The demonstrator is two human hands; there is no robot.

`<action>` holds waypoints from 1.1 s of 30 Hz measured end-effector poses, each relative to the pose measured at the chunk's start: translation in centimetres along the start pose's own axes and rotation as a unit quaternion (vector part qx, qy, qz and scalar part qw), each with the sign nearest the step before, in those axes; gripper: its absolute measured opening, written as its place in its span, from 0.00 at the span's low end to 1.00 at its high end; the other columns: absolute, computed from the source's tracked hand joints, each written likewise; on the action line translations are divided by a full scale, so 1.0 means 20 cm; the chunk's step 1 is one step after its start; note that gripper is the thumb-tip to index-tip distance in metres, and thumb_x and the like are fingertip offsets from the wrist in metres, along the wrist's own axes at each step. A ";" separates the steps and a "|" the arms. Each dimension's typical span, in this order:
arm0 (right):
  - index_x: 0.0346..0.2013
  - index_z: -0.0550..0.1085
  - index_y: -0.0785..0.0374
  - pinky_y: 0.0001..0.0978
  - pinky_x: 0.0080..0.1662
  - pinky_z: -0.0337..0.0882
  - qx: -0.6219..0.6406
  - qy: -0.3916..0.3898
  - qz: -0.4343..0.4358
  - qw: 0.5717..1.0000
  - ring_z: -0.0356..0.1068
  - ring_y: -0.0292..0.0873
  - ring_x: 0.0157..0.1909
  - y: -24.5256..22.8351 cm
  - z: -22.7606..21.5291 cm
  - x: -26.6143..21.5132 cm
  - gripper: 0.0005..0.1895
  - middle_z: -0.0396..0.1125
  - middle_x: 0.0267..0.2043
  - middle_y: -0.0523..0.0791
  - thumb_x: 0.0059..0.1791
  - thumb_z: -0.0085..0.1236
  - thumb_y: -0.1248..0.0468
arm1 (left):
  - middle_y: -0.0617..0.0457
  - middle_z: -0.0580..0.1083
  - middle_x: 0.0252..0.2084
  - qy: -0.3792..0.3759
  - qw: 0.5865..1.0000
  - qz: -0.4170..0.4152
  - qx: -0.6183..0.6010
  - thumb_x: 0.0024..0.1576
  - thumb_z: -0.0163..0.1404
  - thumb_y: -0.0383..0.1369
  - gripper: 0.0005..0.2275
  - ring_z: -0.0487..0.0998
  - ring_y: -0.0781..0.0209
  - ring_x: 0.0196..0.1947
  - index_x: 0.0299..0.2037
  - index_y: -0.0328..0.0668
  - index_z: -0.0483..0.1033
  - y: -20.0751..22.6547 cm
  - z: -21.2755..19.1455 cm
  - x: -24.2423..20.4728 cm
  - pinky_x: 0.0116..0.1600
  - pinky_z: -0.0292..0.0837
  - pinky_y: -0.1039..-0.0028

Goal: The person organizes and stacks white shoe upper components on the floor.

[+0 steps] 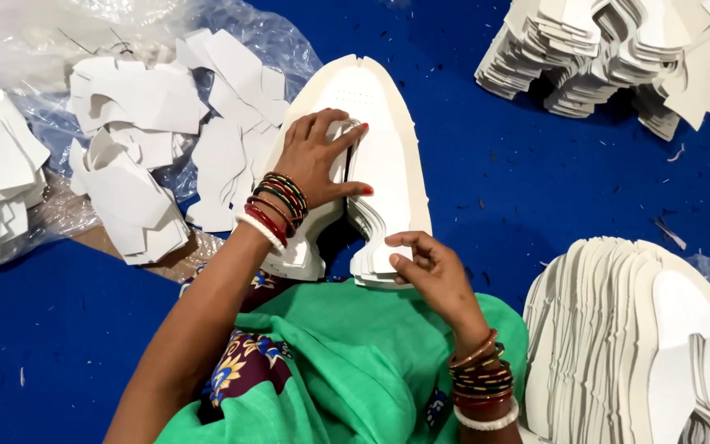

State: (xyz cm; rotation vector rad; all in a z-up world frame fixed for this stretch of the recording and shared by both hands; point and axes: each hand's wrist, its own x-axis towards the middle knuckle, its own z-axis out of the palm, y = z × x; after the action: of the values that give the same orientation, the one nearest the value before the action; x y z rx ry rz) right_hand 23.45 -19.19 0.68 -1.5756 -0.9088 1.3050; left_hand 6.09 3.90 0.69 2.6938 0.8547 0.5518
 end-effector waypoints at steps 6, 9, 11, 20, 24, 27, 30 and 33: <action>0.50 0.79 0.63 0.20 0.31 0.66 -0.054 0.071 0.003 0.996 0.52 0.26 0.26 -0.10 0.10 -0.03 0.15 0.51 0.24 0.32 0.47 0.64 0.66 | 0.45 0.61 0.67 -0.009 1.000 -0.007 -0.010 0.44 0.59 0.66 0.44 0.57 0.42 0.68 0.69 0.56 0.66 -0.01 0.02 -0.01 0.71 0.50 0.49; 0.47 0.79 0.64 0.21 0.28 0.55 -0.108 0.097 -0.034 0.989 0.50 0.27 0.26 -0.08 0.11 -0.03 0.15 0.51 0.24 0.33 0.46 0.65 0.67 | 0.46 0.61 0.67 -0.004 1.000 0.000 -0.002 0.44 0.59 0.66 0.43 0.56 0.41 0.69 0.69 0.56 0.67 -0.01 0.02 -0.01 0.71 0.50 0.48; 0.47 0.79 0.64 0.21 0.28 0.54 -0.115 0.107 -0.040 0.987 0.49 0.27 0.26 -0.09 0.13 -0.03 0.15 0.51 0.23 0.33 0.46 0.65 0.67 | 0.46 0.61 0.67 -0.001 1.000 0.002 -0.001 0.45 0.59 0.66 0.43 0.56 0.41 0.69 0.69 0.55 0.67 -0.02 0.03 -0.01 0.71 0.50 0.48; 0.45 0.75 0.65 0.19 0.31 0.64 -0.070 0.136 -0.046 0.987 0.60 0.26 0.28 -0.07 0.17 -0.04 0.13 0.66 0.30 0.36 0.46 0.65 0.68 | 0.45 0.60 0.68 0.003 1.000 0.005 0.005 0.45 0.59 0.65 0.43 0.56 0.39 0.69 0.69 0.56 0.66 -0.02 0.04 -0.01 0.71 0.50 0.48; 0.43 0.75 0.66 0.19 0.31 0.65 -0.068 0.154 -0.060 0.984 0.62 0.26 0.28 -0.05 0.18 -0.04 0.12 0.68 0.31 0.37 0.47 0.65 0.68 | 0.44 0.60 0.68 -0.007 1.000 0.000 0.010 0.45 0.60 0.65 0.43 0.56 0.38 0.68 0.69 0.56 0.65 -0.03 0.04 0.00 0.70 0.50 0.47; 0.44 0.75 0.65 0.20 0.31 0.64 -0.075 0.165 -0.058 0.982 0.61 0.27 0.27 -0.07 0.19 -0.03 0.12 0.67 0.28 0.38 0.47 0.65 0.68 | 0.44 0.60 0.68 -0.003 1.000 -0.006 0.021 0.45 0.59 0.66 0.44 0.56 0.39 0.68 0.71 0.58 0.63 -0.02 0.04 0.00 0.70 0.51 0.47; 0.46 0.74 0.61 0.27 0.29 0.65 -0.174 0.165 -0.055 0.969 0.62 0.33 0.24 -0.19 0.20 -0.04 0.15 0.65 0.23 0.41 0.46 0.65 0.65 | 0.42 0.60 0.68 -0.008 1.000 -0.008 0.018 0.45 0.59 0.65 0.45 0.56 0.37 0.67 0.73 0.61 0.60 0.00 0.03 -0.01 0.69 0.51 0.47; 0.48 0.75 0.56 0.36 0.32 0.64 -0.339 0.152 -0.036 0.928 0.64 0.45 0.24 -0.27 0.21 -0.04 0.16 0.63 0.23 0.52 0.47 0.66 0.59 | 0.43 0.60 0.69 -0.004 1.000 -0.010 0.020 0.47 0.58 0.65 0.44 0.56 0.38 0.68 0.74 0.63 0.58 0.01 0.03 -0.02 0.70 0.52 0.48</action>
State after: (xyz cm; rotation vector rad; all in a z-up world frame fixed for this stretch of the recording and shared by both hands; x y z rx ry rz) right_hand 19.08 -17.29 5.71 -2.1675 -1.2799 0.6762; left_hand 6.22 3.49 0.06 2.7181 0.9003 0.5243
